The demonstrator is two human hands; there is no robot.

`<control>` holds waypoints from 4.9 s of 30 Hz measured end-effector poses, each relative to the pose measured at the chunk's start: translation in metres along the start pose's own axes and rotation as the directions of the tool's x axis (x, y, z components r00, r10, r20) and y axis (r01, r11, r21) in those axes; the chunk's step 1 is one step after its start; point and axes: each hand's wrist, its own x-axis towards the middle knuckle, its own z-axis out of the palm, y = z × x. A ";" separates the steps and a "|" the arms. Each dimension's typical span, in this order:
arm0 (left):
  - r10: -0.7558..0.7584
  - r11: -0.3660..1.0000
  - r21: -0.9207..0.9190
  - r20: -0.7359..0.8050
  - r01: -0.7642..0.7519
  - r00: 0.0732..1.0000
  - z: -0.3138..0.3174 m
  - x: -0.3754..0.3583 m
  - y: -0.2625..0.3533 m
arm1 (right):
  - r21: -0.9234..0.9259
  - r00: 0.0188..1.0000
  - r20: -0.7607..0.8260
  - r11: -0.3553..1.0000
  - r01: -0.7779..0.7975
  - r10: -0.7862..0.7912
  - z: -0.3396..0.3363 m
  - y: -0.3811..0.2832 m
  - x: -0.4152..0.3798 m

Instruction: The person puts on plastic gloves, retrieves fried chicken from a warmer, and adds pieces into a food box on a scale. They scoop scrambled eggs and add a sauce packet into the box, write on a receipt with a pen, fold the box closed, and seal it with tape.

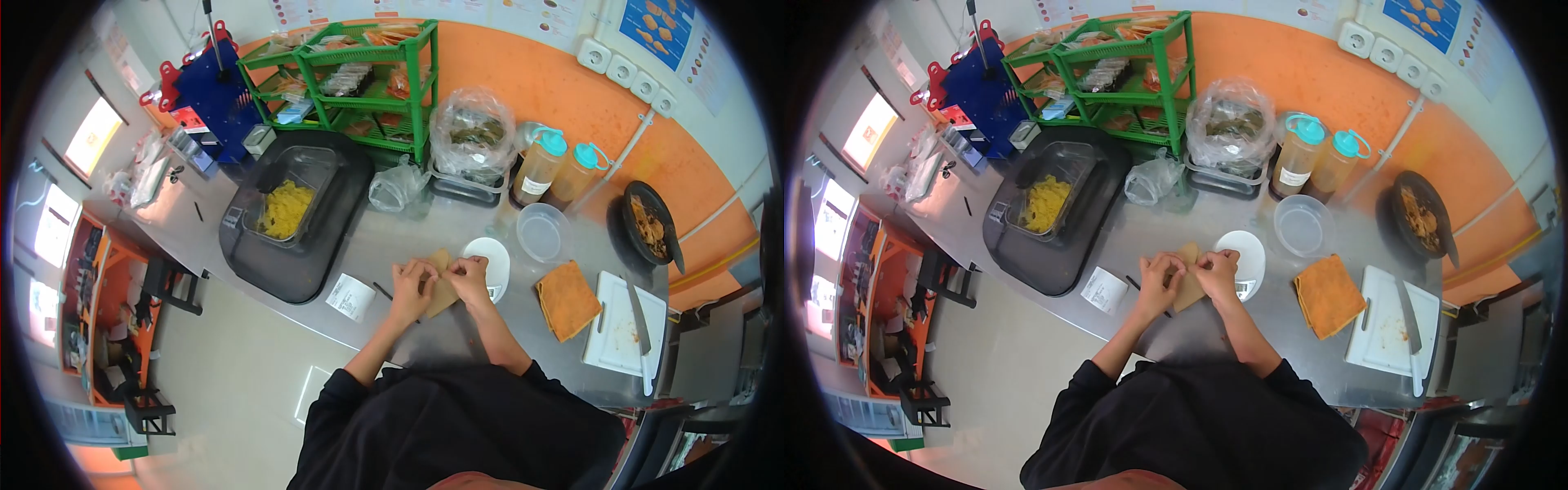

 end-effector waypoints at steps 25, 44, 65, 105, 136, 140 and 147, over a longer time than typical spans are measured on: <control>0.173 0.950 0.212 0.258 -0.230 0.951 -0.032 -0.017 0.020 | -0.017 0.640 0.525 0.745 0.667 -0.561 -0.031 -0.032 0.013; 0.232 0.965 0.109 0.059 -0.237 0.971 -0.008 -0.026 -0.009 | -0.104 0.559 0.628 0.653 0.750 -0.542 -0.028 -0.031 0.018; 0.175 0.967 0.184 0.019 -0.175 0.984 0.001 -0.030 -0.002 | -0.069 0.785 0.103 0.783 0.619 -0.611 -0.015 0.009 -0.023; 0.079 0.996 -0.030 -0.148 -0.084 0.986 0.015 -0.010 -0.011 | -0.061 0.897 -0.037 0.897 0.438 -0.441 -0.008 0.005 -0.013; 0.102 0.986 -0.154 0.294 -0.058 0.950 0.001 0.021 -0.052 | 0.097 0.905 0.041 0.903 0.418 -0.423 -0.010 0.032 -0.020; -0.050 0.978 -0.200 0.024 0.054 0.998 -0.012 0.025 -0.036 | 0.152 0.908 -0.031 0.896 0.417 -0.417 -0.011 0.027 -0.037; 0.065 0.996 -0.083 0.282 -0.044 0.957 -0.026 -0.026 -0.003 | 0.093 0.948 -0.176 0.954 0.286 -0.266 -0.020 0.027 -0.070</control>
